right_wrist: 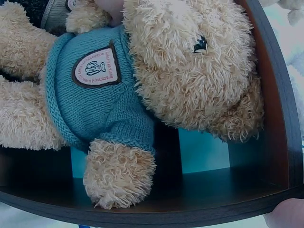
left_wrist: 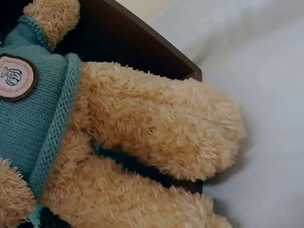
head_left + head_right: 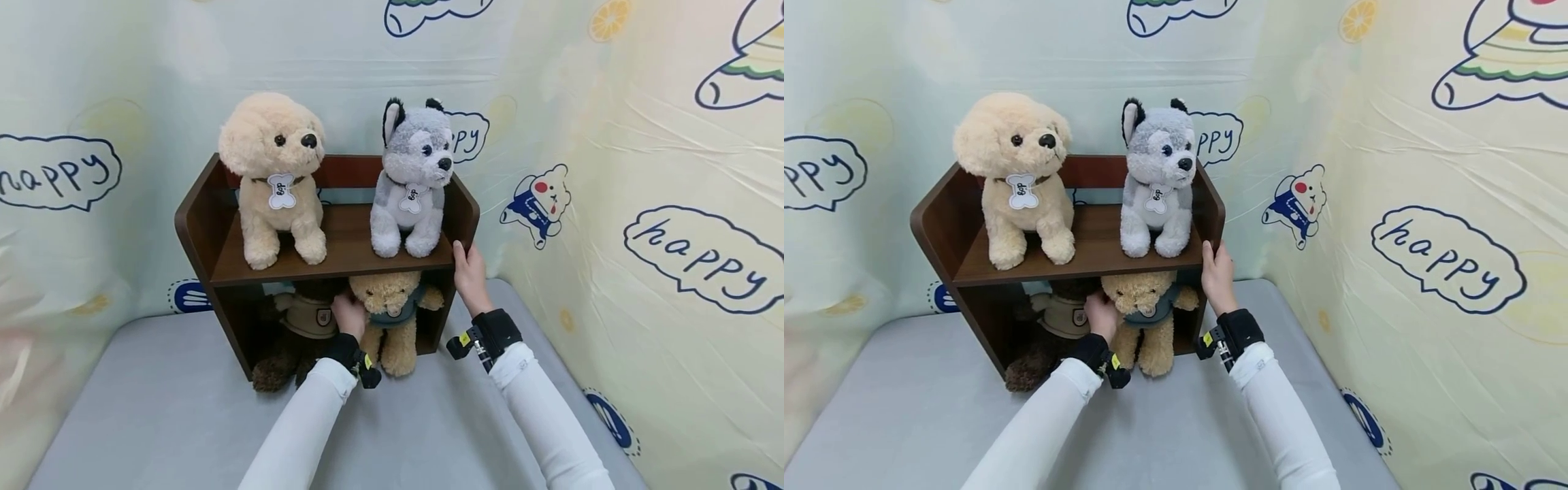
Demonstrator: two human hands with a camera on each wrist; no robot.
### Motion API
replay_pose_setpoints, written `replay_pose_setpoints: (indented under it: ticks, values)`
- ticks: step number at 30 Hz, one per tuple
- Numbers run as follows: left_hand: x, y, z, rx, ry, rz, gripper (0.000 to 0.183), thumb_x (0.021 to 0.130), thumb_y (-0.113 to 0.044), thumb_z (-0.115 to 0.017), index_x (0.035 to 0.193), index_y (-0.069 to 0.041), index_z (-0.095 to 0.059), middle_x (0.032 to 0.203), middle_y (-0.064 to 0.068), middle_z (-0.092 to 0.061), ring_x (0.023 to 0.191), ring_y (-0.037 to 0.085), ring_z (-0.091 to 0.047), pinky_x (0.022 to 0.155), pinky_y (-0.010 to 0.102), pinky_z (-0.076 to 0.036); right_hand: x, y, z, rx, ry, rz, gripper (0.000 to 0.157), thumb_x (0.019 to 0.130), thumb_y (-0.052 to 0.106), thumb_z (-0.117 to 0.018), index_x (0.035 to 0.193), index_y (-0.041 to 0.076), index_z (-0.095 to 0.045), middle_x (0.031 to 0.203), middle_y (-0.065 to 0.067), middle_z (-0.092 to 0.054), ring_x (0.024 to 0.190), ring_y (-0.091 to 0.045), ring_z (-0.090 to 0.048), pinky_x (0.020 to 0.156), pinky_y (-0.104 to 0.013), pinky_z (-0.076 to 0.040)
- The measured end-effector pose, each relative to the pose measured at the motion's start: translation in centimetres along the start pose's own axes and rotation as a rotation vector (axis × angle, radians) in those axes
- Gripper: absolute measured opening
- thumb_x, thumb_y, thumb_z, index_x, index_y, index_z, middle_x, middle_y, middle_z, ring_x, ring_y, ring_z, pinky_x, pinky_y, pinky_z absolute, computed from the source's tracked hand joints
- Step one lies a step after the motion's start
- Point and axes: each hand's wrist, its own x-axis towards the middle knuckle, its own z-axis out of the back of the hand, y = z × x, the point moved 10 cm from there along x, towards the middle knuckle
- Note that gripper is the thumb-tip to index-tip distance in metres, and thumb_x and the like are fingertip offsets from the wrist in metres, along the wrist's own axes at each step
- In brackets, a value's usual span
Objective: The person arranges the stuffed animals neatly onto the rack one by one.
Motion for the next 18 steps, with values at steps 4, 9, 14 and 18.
replay_pose_setpoints:
  ticks: [4, 9, 14, 18]
  values:
    - [2.1, 3.6, -1.6, -0.167, -0.033, -0.003, 0.028, 0.087, 0.015, -0.041, 0.092, 0.002, -0.065, 0.062, 0.008, -0.051, 0.052, 0.013, -0.040, 0.054, 0.033, -0.028, 0.0, -0.1, 0.2, -0.013, -0.003, 0.001, 0.025, 0.100, 0.024, -0.035, 0.094, 0.001, -0.043, 0.078, -0.008, -0.033, 0.077, -0.023, -0.039, 0.065, -0.031, -0.029]
    - [7.0, 15.0, -5.8, -0.178, -0.092, -0.014, 0.034, 0.089, 0.006, -0.046, 0.104, -0.014, -0.068, 0.076, 0.006, -0.061, 0.060, 0.015, -0.049, 0.051, 0.031, -0.030, 0.0, -0.1, 0.3, -0.017, -0.017, 0.003, 0.024, 0.100, 0.024, -0.035, 0.092, 0.002, -0.043, 0.078, -0.008, -0.033, 0.077, -0.023, -0.039, 0.066, -0.031, -0.029]
    - [8.0, 17.1, -6.6, -0.208, -0.079, 0.025, 0.024, 0.092, -0.001, -0.047, 0.099, -0.011, -0.067, 0.063, 0.005, -0.055, 0.050, 0.019, -0.043, 0.046, 0.034, -0.029, 0.1, -0.2, 0.2, -0.003, -0.003, -0.006, 0.027, 0.100, 0.025, -0.035, 0.101, 0.000, -0.044, 0.082, -0.009, -0.035, 0.084, -0.023, -0.041, 0.069, -0.031, -0.030]
    - [7.3, 15.9, -6.3, -0.265, -0.062, 0.067, 0.023, 0.093, -0.003, -0.043, 0.096, -0.008, -0.065, 0.058, 0.006, -0.049, 0.045, 0.019, -0.039, 0.045, 0.034, -0.028, 0.1, -0.2, 0.1, -0.007, 0.002, -0.005, 0.030, 0.100, 0.025, -0.034, 0.108, -0.002, -0.045, 0.089, -0.009, -0.038, 0.090, -0.023, -0.041, 0.073, -0.031, -0.030]
